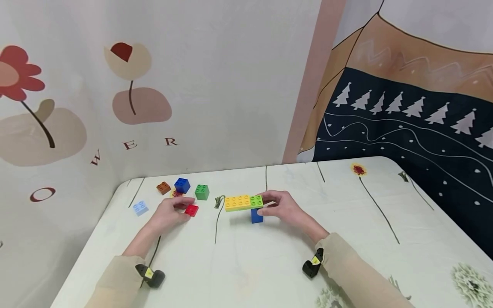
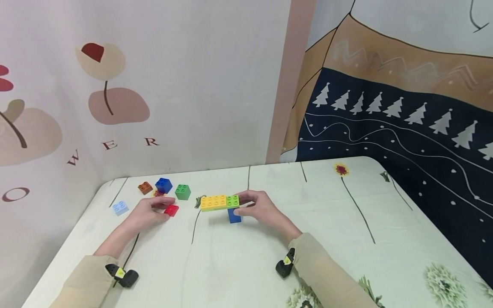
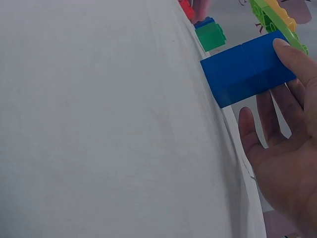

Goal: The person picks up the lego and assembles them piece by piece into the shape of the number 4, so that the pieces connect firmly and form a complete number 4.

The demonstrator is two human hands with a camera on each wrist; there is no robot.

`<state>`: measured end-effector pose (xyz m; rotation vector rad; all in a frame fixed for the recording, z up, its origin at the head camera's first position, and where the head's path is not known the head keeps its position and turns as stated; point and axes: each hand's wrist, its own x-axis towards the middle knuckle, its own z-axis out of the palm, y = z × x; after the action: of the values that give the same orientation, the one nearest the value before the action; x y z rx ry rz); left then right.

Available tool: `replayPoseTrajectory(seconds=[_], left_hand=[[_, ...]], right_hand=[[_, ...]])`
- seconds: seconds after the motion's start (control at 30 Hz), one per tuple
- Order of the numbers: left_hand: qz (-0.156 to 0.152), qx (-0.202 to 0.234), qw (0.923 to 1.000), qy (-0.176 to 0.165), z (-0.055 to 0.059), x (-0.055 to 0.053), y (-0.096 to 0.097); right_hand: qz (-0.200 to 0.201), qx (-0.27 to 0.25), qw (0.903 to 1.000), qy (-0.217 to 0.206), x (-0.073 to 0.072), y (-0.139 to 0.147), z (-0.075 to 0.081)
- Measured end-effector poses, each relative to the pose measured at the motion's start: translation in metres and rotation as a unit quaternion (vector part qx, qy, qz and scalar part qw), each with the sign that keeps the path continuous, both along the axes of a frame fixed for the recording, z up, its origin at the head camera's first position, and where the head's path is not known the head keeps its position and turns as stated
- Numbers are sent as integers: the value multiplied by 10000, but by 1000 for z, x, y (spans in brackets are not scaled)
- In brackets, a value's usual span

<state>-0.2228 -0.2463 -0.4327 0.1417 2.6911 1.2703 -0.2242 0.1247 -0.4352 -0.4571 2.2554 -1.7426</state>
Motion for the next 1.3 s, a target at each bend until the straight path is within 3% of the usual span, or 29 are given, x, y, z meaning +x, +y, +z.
replayPoseTrajectory(seconds=[0.5, 0.63, 0.8, 1.0, 1.17, 1.3], left_hand=[[96, -4, 9999, -90, 4, 4, 2], [129, 244, 9996, -63, 9, 7, 4], [193, 701, 9967, 366, 16, 14, 10], [0, 1101, 9885, 1032, 32, 21, 29], [-313, 1636, 9781, 1247, 45, 29, 49], [-517, 1640, 9770, 1258, 53, 33, 65]], right_hand=[[-78, -74, 9996, -246, -1, 0, -1], [-85, -154, 9995, -281, 0, 0, -1], [-71, -242, 9993, -270, -1, -1, -3], [-67, -242, 9992, -314, -1, 1, -3], [-81, -204, 9992, -334, -1, 1, -4], [-96, -163, 9993, -337, -3, 1, -5]])
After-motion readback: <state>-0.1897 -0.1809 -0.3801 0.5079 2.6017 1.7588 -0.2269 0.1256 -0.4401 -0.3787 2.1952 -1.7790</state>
